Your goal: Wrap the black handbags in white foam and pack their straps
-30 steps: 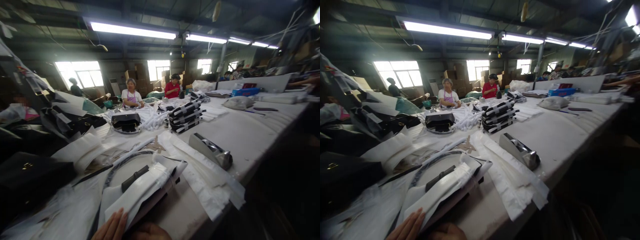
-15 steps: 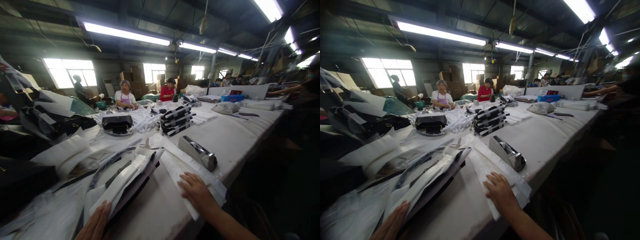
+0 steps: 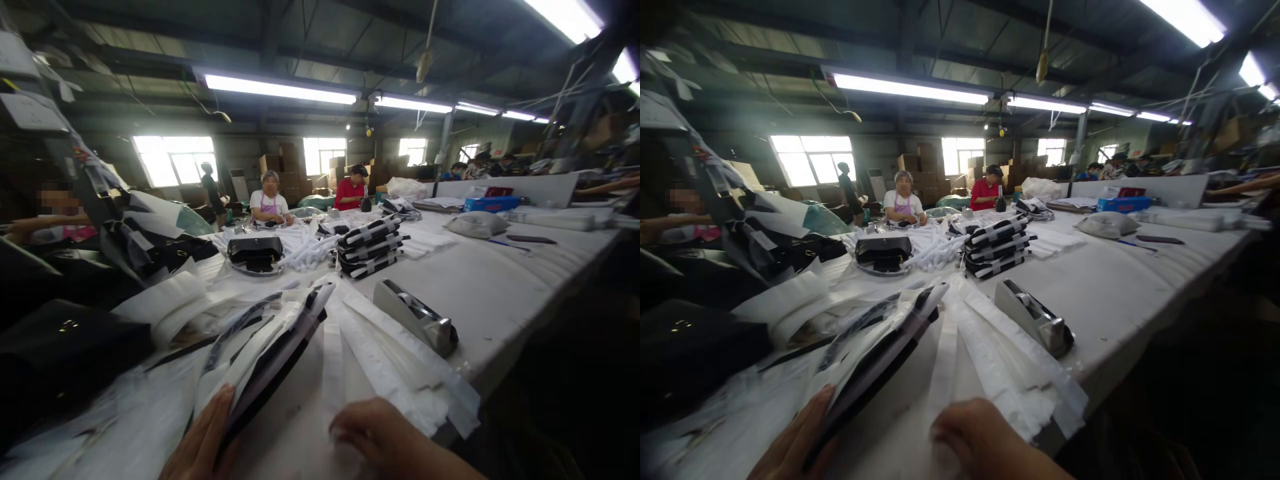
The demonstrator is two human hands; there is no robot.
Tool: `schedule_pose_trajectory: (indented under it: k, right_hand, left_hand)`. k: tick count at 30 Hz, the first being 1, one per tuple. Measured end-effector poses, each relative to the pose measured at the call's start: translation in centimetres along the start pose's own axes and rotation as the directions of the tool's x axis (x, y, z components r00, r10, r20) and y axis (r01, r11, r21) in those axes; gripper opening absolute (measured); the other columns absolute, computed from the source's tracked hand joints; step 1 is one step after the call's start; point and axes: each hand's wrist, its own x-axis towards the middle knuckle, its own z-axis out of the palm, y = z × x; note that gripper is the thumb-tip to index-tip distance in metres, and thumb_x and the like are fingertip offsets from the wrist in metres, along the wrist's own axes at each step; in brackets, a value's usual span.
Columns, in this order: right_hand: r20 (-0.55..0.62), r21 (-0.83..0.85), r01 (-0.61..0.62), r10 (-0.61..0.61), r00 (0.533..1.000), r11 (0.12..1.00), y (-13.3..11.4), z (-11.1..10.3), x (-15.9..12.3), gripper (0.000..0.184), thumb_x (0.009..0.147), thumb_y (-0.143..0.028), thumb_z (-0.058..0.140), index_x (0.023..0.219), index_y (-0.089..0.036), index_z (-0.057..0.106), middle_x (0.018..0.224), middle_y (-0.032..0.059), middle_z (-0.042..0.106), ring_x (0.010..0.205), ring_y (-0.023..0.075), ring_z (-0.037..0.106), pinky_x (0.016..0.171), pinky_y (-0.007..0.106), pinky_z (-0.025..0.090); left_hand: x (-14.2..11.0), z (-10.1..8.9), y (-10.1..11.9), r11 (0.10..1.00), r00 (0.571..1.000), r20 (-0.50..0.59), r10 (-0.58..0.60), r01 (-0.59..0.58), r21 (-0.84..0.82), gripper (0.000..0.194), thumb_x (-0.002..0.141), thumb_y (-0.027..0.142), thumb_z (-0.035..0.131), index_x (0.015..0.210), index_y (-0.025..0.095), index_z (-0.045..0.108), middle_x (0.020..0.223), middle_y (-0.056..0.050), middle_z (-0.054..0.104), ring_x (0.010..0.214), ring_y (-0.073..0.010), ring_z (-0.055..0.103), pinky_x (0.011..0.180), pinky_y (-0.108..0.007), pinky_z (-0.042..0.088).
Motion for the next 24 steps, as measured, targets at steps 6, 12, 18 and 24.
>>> schedule_pose_trajectory:
  k: [6,12,18,24]
  right_hand:
    - [-0.149,-0.038,-0.125,0.118,0.982,0.991,-1.1,2.1,1.8,0.038,0.097,-0.041,0.054,0.124,-0.020,0.071,0.123,0.0124,0.072,0.115,0.0273,0.067,0.102,0.035,0.050]
    - [0.083,-0.224,-0.076,0.096,0.992,0.972,0.1,5.2,6.6,0.083,0.083,-0.055,0.072,0.150,-0.014,0.043,0.159,0.0212,0.031,0.148,0.0395,0.023,0.121,0.057,0.019]
    - [0.232,-0.121,0.241,-0.208,0.950,0.963,-0.8,6.3,8.2,0.060,0.095,-0.058,0.054,0.149,-0.031,0.045,0.158,0.0090,0.040,0.147,0.0277,0.032,0.122,0.051,0.019]
    - [0.190,-0.203,0.258,-0.220,0.957,0.945,-1.3,8.3,9.6,0.055,0.092,-0.049,0.062,0.144,-0.030,0.052,0.149,0.0077,0.052,0.142,0.0300,0.040,0.122,0.050,0.020]
  left_hand:
    - [-0.2,-0.6,0.0,0.993,0.993,0.027,-0.116,0.115,0.032,0.058,0.100,0.029,0.044,0.155,0.025,0.027,0.139,-0.004,0.061,0.111,-0.0197,0.068,0.097,-0.029,0.052]
    - [-0.7,0.1,-0.9,0.999,0.998,-0.052,0.038,-0.037,0.024,0.060,0.097,0.023,0.050,0.154,0.018,0.030,0.132,-0.005,0.067,0.109,-0.0178,0.069,0.096,-0.026,0.052]
    - [-1.4,0.4,-1.3,0.998,0.998,-0.067,0.017,-0.012,0.064,0.057,0.096,0.022,0.051,0.150,0.014,0.037,0.135,-0.006,0.065,0.112,-0.0178,0.068,0.093,-0.027,0.052]
    - [-1.2,0.5,-0.3,0.996,0.995,-0.082,0.058,-0.051,0.079,0.056,0.095,0.017,0.054,0.149,0.015,0.039,0.133,-0.005,0.066,0.112,-0.0161,0.068,0.096,-0.025,0.050]
